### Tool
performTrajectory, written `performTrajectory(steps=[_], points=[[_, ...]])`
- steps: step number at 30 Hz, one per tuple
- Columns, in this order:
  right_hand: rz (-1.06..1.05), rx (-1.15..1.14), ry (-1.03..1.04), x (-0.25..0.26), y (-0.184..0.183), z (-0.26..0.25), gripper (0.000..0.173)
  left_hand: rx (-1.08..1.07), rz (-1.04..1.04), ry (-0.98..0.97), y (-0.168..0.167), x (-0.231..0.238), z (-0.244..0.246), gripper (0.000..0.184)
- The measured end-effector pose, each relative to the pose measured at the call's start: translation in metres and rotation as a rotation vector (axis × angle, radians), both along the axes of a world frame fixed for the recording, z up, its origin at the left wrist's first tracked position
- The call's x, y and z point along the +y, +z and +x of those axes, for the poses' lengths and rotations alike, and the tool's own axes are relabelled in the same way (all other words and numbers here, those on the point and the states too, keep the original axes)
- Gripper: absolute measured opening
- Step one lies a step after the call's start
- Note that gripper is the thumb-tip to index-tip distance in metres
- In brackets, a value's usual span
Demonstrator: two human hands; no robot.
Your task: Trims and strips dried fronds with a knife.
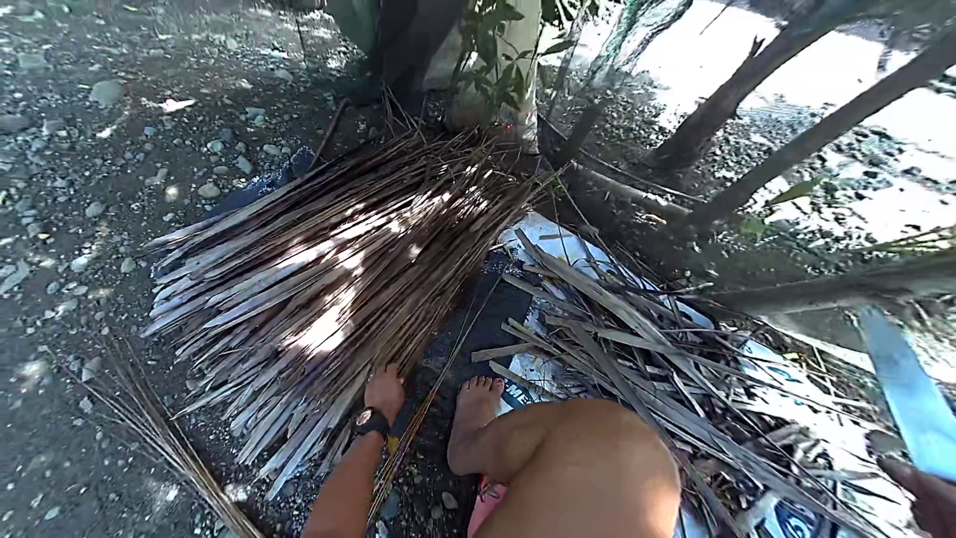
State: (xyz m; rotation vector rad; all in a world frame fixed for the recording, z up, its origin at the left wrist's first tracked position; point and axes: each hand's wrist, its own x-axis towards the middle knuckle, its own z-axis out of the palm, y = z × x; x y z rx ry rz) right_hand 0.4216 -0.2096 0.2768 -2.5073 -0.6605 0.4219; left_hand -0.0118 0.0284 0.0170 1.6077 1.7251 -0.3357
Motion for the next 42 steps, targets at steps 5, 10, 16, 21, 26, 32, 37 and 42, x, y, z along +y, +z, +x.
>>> performTrajectory(steps=[5,10,16,21,26,32,37,42], points=[[0.103,-0.041,0.039,-0.015,-0.011,0.025,0.064,0.164,-0.057,0.022,-0.007,-0.031,0.001,0.065],[0.149,-0.087,0.059,-0.028,-0.010,0.027,0.061,0.179,-0.166,-0.056,-0.010,-0.042,-0.015,0.060],[0.565,0.217,-0.112,-0.028,0.001,0.017,0.047,-0.283,-0.110,0.044,0.059,-0.030,-0.032,0.041],[0.872,0.479,-0.229,-0.013,0.011,0.014,0.009,-0.680,0.125,0.185,0.173,-0.038,-0.043,0.033],[0.958,0.555,-0.323,-0.005,0.017,0.015,0.006,-1.294,0.556,0.336,0.244,-0.043,-0.074,0.039],[1.039,0.663,-0.375,-0.006,0.019,0.019,0.010,-0.800,0.301,0.766,0.169,-0.019,-0.063,0.026],[1.226,0.765,-0.486,-0.012,0.021,0.027,0.025,-1.138,0.494,0.802,0.186,-0.002,-0.011,0.022],[1.228,0.789,-0.498,-0.017,0.029,0.027,0.029,-1.335,0.613,0.327,0.267,-0.032,0.102,0.033]])
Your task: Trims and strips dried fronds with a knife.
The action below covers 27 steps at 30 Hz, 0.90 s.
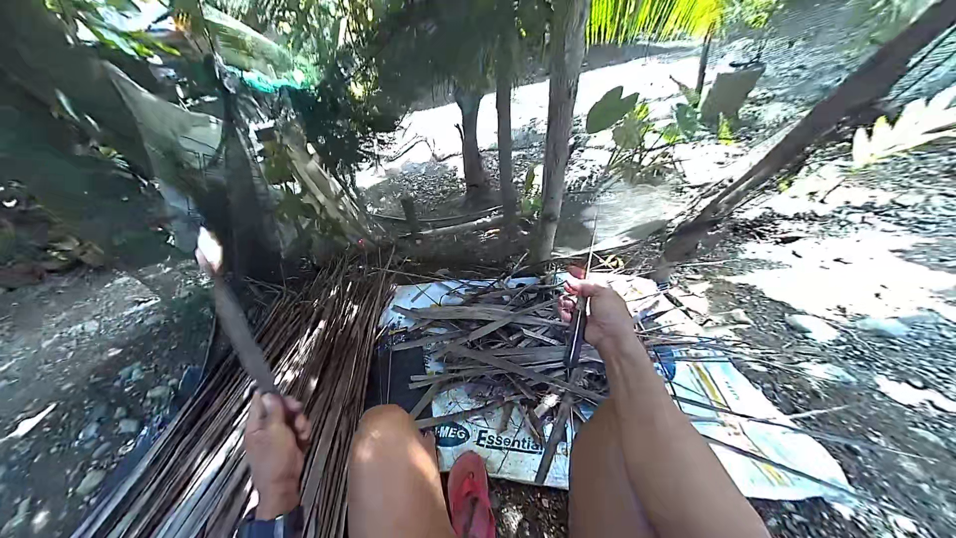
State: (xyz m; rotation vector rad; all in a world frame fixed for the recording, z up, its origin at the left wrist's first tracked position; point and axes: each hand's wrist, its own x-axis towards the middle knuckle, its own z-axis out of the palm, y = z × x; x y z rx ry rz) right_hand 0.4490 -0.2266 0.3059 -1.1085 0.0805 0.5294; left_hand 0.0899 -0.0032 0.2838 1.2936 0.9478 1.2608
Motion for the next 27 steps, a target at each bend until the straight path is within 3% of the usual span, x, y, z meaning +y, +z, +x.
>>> performTrajectory(steps=[3,5,6,8,10,12,17,22,27], points=[[0.214,-0.155,0.149,-0.008,-0.001,-0.005,0.037,0.176,0.339,-0.354,0.020,-0.026,0.060,0.039],[0.357,-0.391,0.328,-0.015,-0.007,-0.009,0.055,0.305,0.506,-0.520,0.033,-0.043,0.101,0.038],[0.362,-0.480,0.396,-0.017,-0.007,-0.012,0.073,0.356,0.555,-0.576,0.039,-0.051,0.122,0.036],[0.271,-0.607,0.521,-0.020,-0.005,-0.022,0.099,0.423,0.504,-0.683,0.046,-0.062,0.161,0.033],[0.121,-0.703,0.631,-0.018,-0.005,-0.033,0.107,0.490,0.417,-0.785,0.042,-0.067,0.193,0.032],[-0.021,-0.695,0.717,-0.013,-0.009,-0.042,0.099,0.598,0.394,-0.870,0.034,-0.071,0.211,0.034],[-0.132,-0.521,0.790,-0.003,-0.016,-0.041,0.049,0.623,0.404,-0.997,0.009,-0.083,0.216,0.033],[-0.086,-0.275,0.685,0.004,-0.020,-0.031,0.042,0.862,0.306,-1.002,0.008,-0.072,0.214,0.035],[-0.077,-0.077,0.628,0.013,-0.030,-0.025,0.040,1.018,0.340,-0.982,0.005,-0.066,0.216,0.036]])
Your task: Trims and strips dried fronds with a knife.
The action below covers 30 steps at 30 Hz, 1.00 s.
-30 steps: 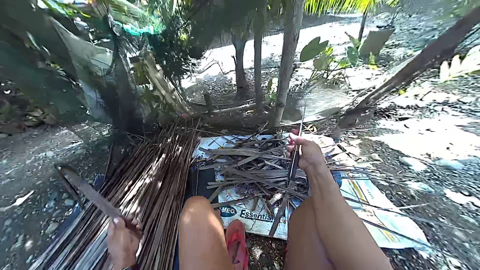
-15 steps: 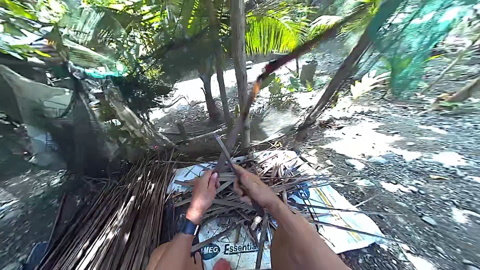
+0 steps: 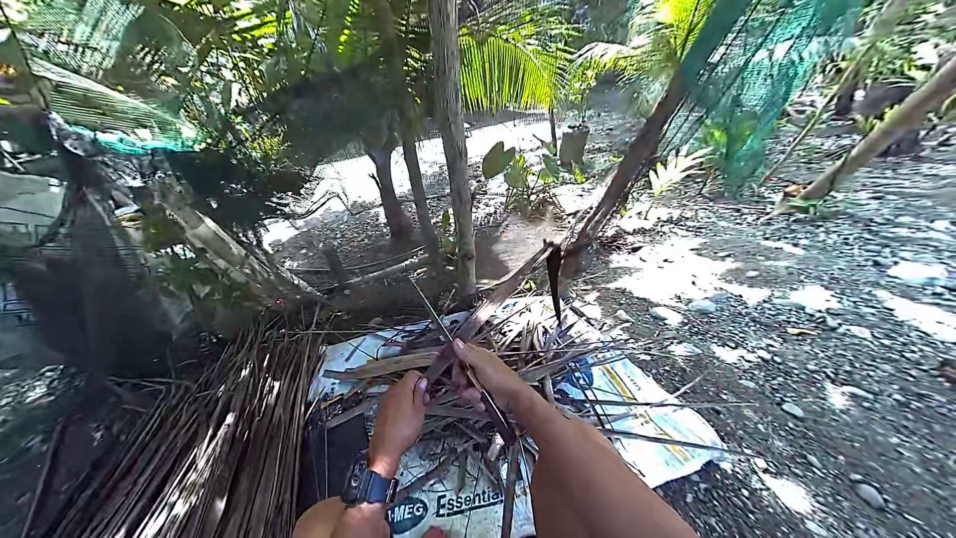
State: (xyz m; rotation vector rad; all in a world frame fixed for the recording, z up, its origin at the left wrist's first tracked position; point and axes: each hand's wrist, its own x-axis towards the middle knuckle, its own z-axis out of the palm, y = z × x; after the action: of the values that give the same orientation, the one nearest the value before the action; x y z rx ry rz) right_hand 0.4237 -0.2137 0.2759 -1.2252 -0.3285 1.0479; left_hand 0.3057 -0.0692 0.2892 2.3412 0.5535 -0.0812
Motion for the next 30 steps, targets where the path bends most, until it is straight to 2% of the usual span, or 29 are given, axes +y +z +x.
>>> performTrajectory(steps=[5,8,11,17,20,23,26,30], points=[[-0.008,-0.018,0.096,0.010,-0.009,-0.007,0.039,0.042,0.091,0.014,-0.001,-0.006,0.005,0.037],[0.002,-0.059,0.127,0.012,-0.008,-0.012,0.041,-0.045,0.107,0.062,-0.001,-0.013,0.003,0.039],[-0.010,-0.103,0.159,0.013,-0.004,-0.019,0.030,-0.149,0.084,0.130,0.001,-0.020,0.001,0.039],[0.040,-0.180,0.124,0.010,-0.010,-0.021,0.032,-0.184,0.101,0.146,-0.001,-0.019,0.004,0.040],[0.045,-0.191,0.122,0.010,-0.006,-0.025,0.031,-0.244,-0.036,0.195,-0.012,-0.009,0.006,0.039],[0.082,-0.202,0.113,0.009,-0.007,-0.026,0.031,-0.299,-0.302,0.249,-0.018,-0.006,0.005,0.034],[0.137,-0.234,0.127,0.008,-0.009,-0.026,0.028,-0.307,-0.578,0.252,-0.009,-0.007,0.001,0.031],[0.170,-0.267,0.149,0.007,-0.008,-0.027,0.023,-0.314,-0.711,0.269,-0.006,-0.006,-0.002,0.030]])
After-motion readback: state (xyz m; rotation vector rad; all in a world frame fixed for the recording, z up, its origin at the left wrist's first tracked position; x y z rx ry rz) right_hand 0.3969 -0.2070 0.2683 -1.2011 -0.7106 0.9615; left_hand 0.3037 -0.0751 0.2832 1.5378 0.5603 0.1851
